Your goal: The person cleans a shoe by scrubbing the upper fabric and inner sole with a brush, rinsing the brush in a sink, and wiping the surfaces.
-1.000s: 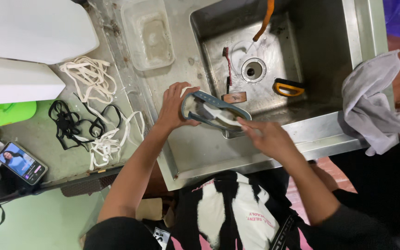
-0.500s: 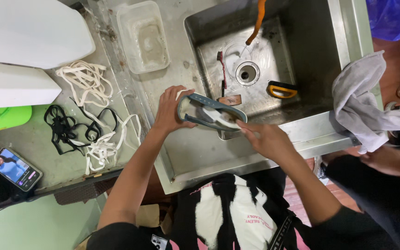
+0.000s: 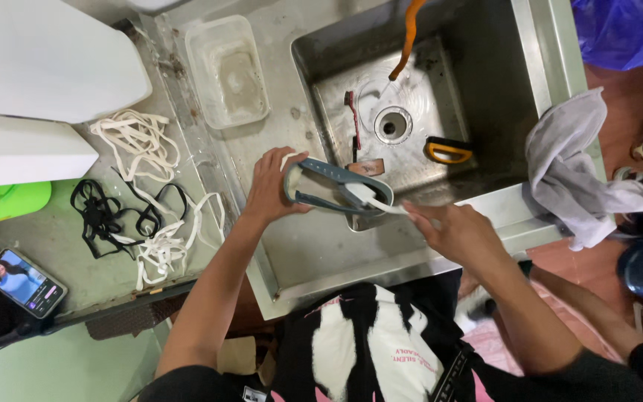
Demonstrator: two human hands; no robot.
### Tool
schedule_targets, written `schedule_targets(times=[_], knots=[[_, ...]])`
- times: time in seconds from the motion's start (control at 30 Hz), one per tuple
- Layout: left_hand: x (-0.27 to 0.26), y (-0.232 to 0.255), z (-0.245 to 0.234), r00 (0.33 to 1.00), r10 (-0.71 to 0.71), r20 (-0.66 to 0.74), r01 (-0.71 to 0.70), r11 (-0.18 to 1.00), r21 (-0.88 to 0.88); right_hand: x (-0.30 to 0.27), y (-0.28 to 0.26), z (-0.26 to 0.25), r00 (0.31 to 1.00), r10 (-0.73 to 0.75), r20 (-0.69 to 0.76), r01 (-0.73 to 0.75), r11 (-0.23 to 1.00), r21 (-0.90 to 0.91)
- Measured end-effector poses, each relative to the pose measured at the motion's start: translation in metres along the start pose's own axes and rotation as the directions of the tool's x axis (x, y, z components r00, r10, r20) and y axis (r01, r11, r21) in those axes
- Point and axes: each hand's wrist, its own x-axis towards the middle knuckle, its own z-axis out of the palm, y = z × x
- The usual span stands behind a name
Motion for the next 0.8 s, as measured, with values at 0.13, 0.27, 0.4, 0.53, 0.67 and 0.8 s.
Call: schedule_targets(times=[0.13, 0.27, 0.4, 0.53, 0.67, 0.8], knots=[[-0.009, 0.003, 0.007, 1.0, -0.015, 0.005, 0.015, 0.995, 0.101, 0.013, -0.005, 0.022, 0.999, 0.038, 0.016, -0.038, 0.999, -0.017], [-0.005, 0.004, -0.002, 1.0, -0.004, 0.024, 0.002, 0.996, 0.087, 0.053, -0.034, 0.063, 0.991, -0.125, -0.051, 0.132, 0.979, 0.157], [-0.007, -0.004, 0.005, 0.999, 0.01, 0.031, -0.012, 0.998, 0.068, 0.009, -0.009, 0.008, 0.999, -0.038, 0.023, 0.038, 0.999, 0.026], [-0.003, -0.002, 0.001, 0.999, -0.007, 0.032, 0.003, 0.995, 0.096, 0.006, -0.003, -0.005, 0.996, 0.086, 0.033, -0.08, 0.985, -0.154], [-0.003, 0.001, -0.002, 1.0, 0.007, 0.027, -0.008, 0.999, 0.047, 0.068, -0.035, 0.061, 0.987, -0.15, -0.052, 0.15, 0.989, -0.008], [-0.012, 0.003, -0.001, 1.0, 0.002, 0.031, -0.004, 0.998, 0.068, 0.034, -0.018, 0.028, 0.997, -0.07, -0.025, 0.07, 0.997, 0.022]])
